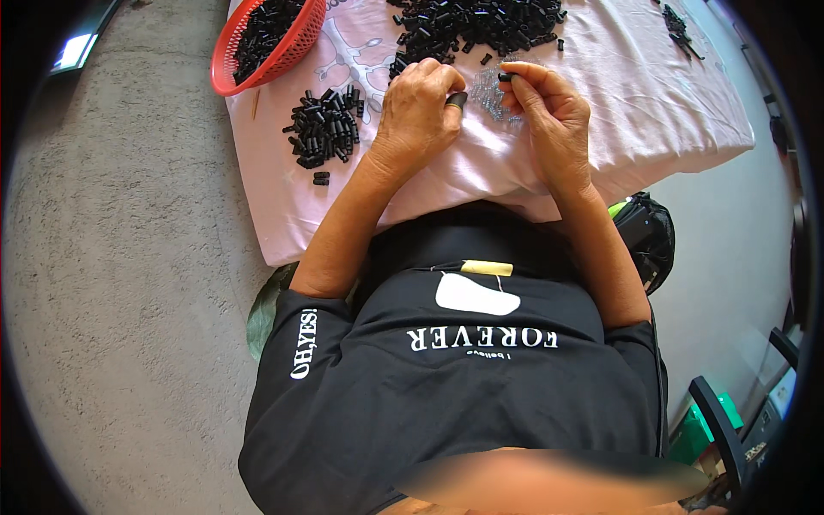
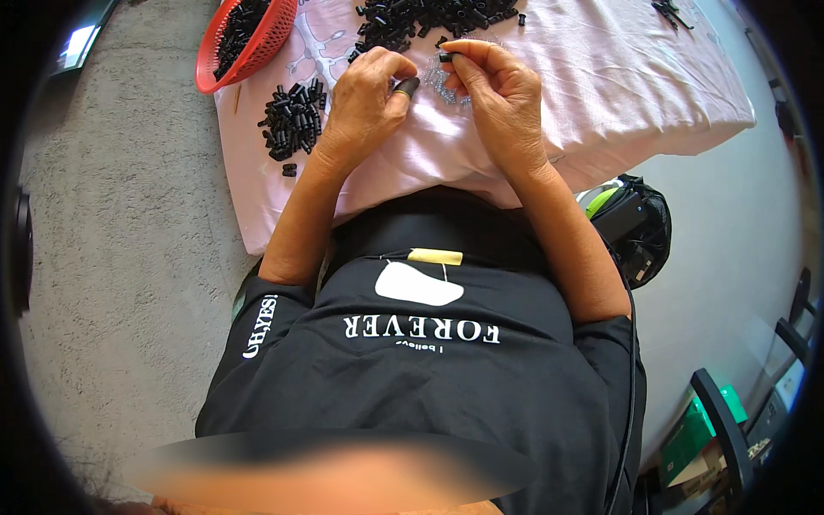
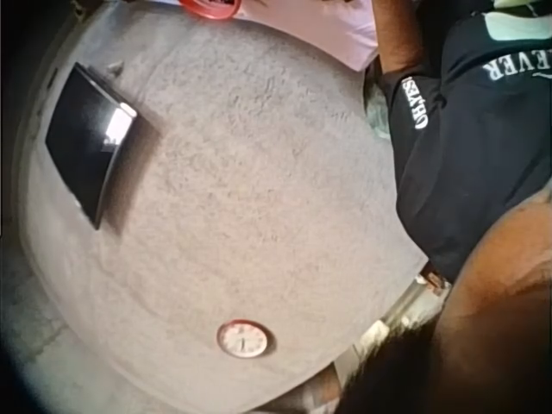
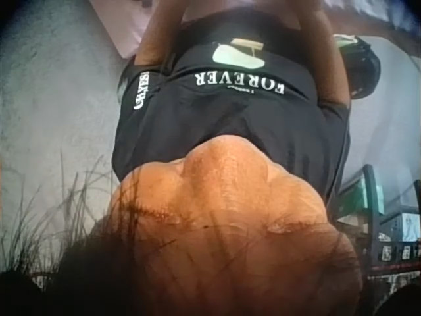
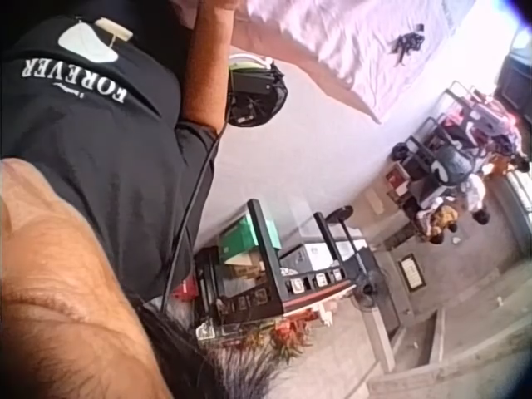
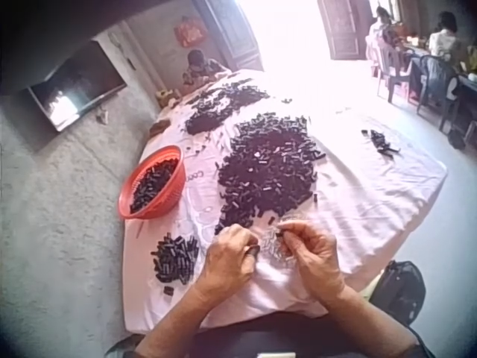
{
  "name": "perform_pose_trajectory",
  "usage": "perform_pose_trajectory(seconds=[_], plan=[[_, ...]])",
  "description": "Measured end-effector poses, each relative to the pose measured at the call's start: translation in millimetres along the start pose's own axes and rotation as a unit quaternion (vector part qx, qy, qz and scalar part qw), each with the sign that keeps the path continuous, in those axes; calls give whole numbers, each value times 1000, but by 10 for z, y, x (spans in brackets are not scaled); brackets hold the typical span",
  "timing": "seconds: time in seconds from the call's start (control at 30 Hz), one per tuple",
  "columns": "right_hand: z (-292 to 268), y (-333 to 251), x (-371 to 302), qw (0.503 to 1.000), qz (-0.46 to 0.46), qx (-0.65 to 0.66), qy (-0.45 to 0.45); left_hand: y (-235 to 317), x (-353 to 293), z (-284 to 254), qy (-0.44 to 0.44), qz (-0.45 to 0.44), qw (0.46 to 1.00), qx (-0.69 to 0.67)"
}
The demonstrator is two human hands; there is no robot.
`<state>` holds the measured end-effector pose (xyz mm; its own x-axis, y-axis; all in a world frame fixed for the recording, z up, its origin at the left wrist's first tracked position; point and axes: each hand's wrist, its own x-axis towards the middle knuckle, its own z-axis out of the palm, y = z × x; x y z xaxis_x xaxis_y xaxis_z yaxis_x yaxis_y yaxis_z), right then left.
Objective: Assembling small black plastic components by inserting metal pins into them.
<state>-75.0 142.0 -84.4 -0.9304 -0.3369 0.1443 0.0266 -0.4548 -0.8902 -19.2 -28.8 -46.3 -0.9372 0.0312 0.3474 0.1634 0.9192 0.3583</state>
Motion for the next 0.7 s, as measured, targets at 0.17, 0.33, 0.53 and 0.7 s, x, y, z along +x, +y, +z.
perform_pose_trajectory(seconds=[0.17,0.33,0.53,0.7], plan=[[16,15,-6,1000,-6,-25,-10,-37,9,63,2,8,1000,9],[17,0,4,999,-1,-46,-11,-49,5,23,15,9,1000,10],[29,-29,-13,998,8,-60,-18,148,45,-195,38,18,997,-59],[24,25,-10,998,12,-60,-31,271,55,-264,33,44,995,-87]])
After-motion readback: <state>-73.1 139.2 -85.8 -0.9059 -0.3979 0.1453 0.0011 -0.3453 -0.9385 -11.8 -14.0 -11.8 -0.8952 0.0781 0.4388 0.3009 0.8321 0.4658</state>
